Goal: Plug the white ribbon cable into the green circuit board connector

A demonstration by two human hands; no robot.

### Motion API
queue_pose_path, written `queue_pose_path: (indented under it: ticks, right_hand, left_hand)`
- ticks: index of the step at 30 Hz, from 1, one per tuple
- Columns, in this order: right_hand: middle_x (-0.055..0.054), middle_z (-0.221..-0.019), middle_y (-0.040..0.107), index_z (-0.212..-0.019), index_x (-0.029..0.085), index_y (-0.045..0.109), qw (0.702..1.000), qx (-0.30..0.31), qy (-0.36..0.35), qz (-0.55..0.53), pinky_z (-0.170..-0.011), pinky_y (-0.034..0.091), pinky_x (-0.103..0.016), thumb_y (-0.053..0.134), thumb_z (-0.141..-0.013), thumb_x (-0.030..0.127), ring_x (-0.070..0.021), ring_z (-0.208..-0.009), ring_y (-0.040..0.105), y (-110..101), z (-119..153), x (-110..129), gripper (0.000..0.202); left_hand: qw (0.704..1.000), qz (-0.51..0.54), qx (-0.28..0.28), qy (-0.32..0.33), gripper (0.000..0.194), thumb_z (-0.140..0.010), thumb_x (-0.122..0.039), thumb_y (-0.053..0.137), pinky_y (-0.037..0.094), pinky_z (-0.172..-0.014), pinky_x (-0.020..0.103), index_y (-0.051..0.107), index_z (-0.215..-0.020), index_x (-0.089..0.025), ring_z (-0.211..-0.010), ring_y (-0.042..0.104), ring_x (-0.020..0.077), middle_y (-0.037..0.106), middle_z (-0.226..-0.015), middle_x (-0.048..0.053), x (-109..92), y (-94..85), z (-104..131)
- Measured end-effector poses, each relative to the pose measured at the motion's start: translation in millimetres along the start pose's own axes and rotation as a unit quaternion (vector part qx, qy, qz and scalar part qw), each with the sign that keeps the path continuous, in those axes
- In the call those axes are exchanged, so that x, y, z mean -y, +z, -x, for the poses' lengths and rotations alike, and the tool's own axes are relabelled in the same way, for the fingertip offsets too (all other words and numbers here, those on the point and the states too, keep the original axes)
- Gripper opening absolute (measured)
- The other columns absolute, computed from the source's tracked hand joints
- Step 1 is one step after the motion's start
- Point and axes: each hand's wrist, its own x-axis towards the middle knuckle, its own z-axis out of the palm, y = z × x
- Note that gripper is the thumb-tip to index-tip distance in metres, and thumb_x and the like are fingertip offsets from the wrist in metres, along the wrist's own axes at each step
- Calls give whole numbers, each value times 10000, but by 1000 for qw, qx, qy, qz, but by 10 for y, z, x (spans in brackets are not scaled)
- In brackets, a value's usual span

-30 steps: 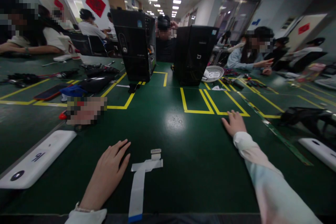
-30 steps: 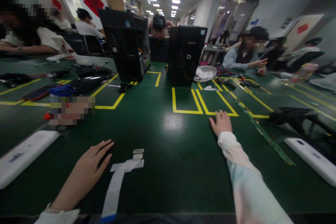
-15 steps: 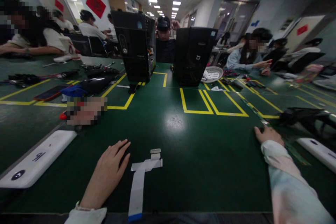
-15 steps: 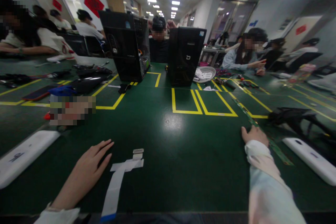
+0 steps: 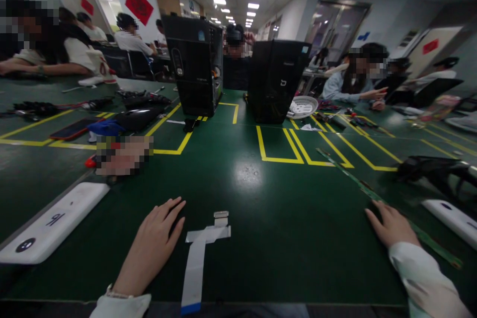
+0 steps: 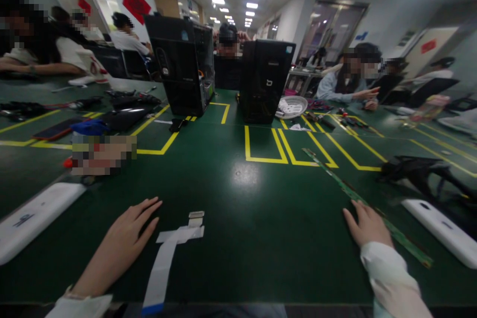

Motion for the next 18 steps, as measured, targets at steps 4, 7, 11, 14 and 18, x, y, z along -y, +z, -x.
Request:
queue_pose_path:
  ticks: [4,7,11,14,18]
  right_hand:
    - [-222,-1233,559,-1282,122,480,997,11,-16,-78,-1068,367,-416,222,-805,555,-331,-1214,504,-35,377,-2,694]
    - [-194,-1241,555,-1307,210,440,991,-6,-21,-130,-1085,356,-410,258,-787,594,-314,-1238,486,-112,614,16,671]
    - [-196,-1320,471,-1366,325,391,985,-67,119,-103,-1072,346,-478,214,-755,671,-347,-1299,398,-169,880,12,724]
    - [-274,-1350,389,-1417,289,353,963,-56,259,-50,-1036,334,-558,168,-702,731,-418,-1316,333,-141,992,-35,861]
    - [-276,-1380,369,-1441,240,315,977,3,215,-14,-1088,278,-518,139,-694,723,-410,-1338,299,-44,969,-169,907]
  left_hand:
    - [1000,-3,0,2,504,-918,-435,374,351,-1074,510,531,-1308,-158,-1239,503,290,533,-1361,131,12,4,-2]
    - [1000,0,2,4,502,-920,-435,368,354,-1074,503,526,-1311,-165,-1241,501,283,534,-1361,125,6,-4,0]
    - [1000,3,-4,2,500,-918,-436,366,351,-1076,499,526,-1310,-171,-1243,498,283,530,-1364,121,-9,-12,-1]
    - [1000,4,-7,2,500,-915,-437,367,356,-1072,499,535,-1301,-168,-1235,504,287,536,-1358,124,-13,-11,-5]
    - [1000,0,2,0,509,-918,-438,362,358,-1068,513,529,-1310,-160,-1236,503,292,531,-1363,130,1,-3,-8]
